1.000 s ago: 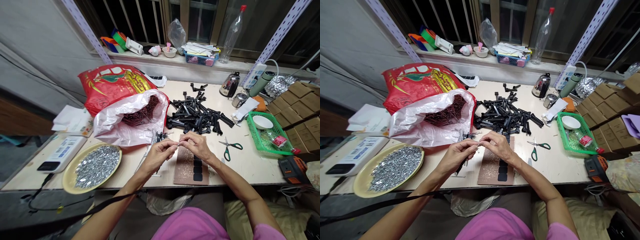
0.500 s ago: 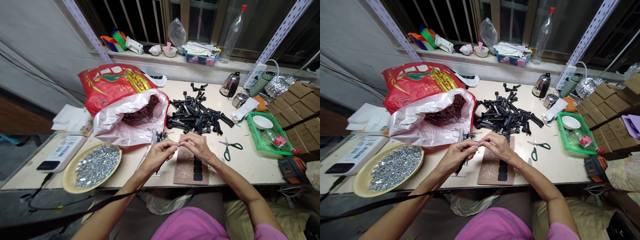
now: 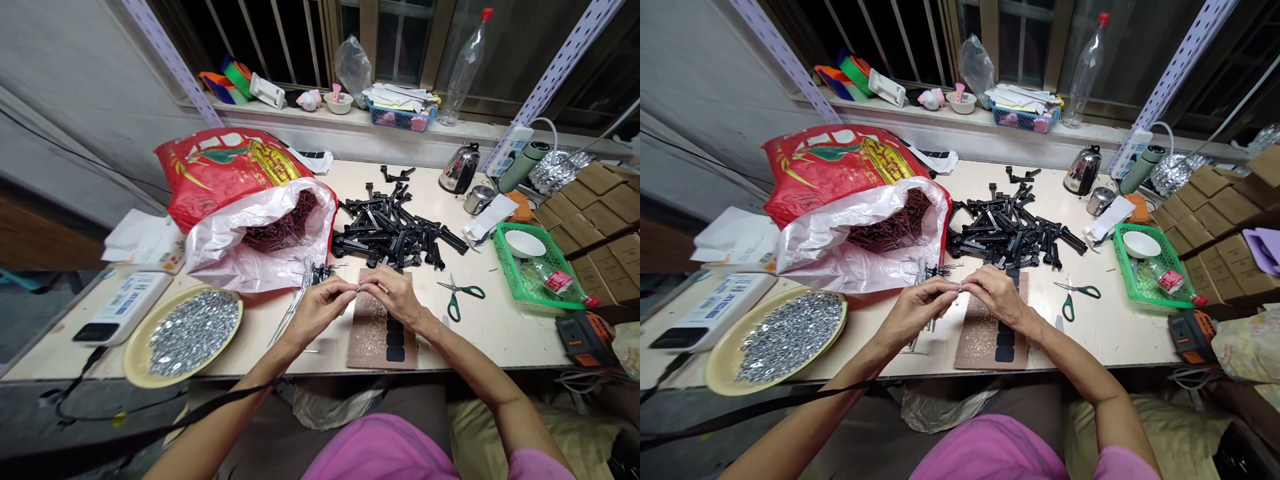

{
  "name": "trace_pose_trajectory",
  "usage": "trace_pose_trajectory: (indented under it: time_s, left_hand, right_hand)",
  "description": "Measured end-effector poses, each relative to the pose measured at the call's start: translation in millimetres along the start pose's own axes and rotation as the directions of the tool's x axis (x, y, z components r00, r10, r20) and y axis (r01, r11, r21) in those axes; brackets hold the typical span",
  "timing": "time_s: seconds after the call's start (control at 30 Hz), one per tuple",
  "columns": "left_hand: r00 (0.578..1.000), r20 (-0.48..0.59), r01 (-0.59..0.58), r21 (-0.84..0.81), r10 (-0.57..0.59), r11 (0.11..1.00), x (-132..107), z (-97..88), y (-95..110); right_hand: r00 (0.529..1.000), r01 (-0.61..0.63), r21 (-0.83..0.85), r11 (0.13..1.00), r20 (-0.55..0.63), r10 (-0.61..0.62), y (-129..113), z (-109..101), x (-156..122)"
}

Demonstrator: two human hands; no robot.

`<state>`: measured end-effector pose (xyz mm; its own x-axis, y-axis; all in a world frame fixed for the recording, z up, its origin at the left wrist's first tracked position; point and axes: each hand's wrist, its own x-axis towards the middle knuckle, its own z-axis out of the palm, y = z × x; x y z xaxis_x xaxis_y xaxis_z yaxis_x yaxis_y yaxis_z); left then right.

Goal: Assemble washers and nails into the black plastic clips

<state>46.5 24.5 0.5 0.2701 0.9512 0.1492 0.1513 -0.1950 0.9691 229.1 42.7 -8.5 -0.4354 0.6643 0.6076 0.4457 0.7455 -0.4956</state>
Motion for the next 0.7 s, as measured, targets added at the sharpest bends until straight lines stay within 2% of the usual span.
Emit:
trace_pose_trajectory:
  time_s: [0.1,0.2,0.27,0.47,0.53,0.7]
  left_hand:
    - [0.999,-0.004,-0.05,0.038,0.051,0.998,-0.6,2.0,0.5]
    - [0.992,-0.004,-0.127,0.116,0.129,0.985,-2.0,4.9,-0.5]
    - [0.989,0.003,-0.148,0.139,0.149,0.979,-2.6,6.7,-2.0]
    - [1.0,0.013,-0.027,0.046,0.026,0.999,-0.4,4.8,-5.9]
    - [1.0,0.016,-0.004,0.019,0.004,1.0,0.7,3.4,-6.7]
    - [0.998,0.042,0.05,-0.004,-0.049,0.999,1.0,5.1,-5.2]
  right_hand:
    - [0.998,0.068,-0.136,0.988,0.01,-0.067,3.0,4.3,-1.1]
    - [0.995,0.097,-0.3,0.949,0.053,-0.085,7.1,7.1,-2.4]
    - [0.992,0.107,-0.352,0.93,0.095,-0.078,8.6,6.5,-3.1]
    - [0.99,-0.047,-0.313,0.948,0.112,0.086,2.3,-8.7,-2.1]
    - [0.989,-0.007,-0.316,0.949,0.135,0.053,0.8,-13.1,-1.1]
    - [0.975,0.186,-0.396,0.899,0.186,-0.119,5.9,-12.7,-0.5]
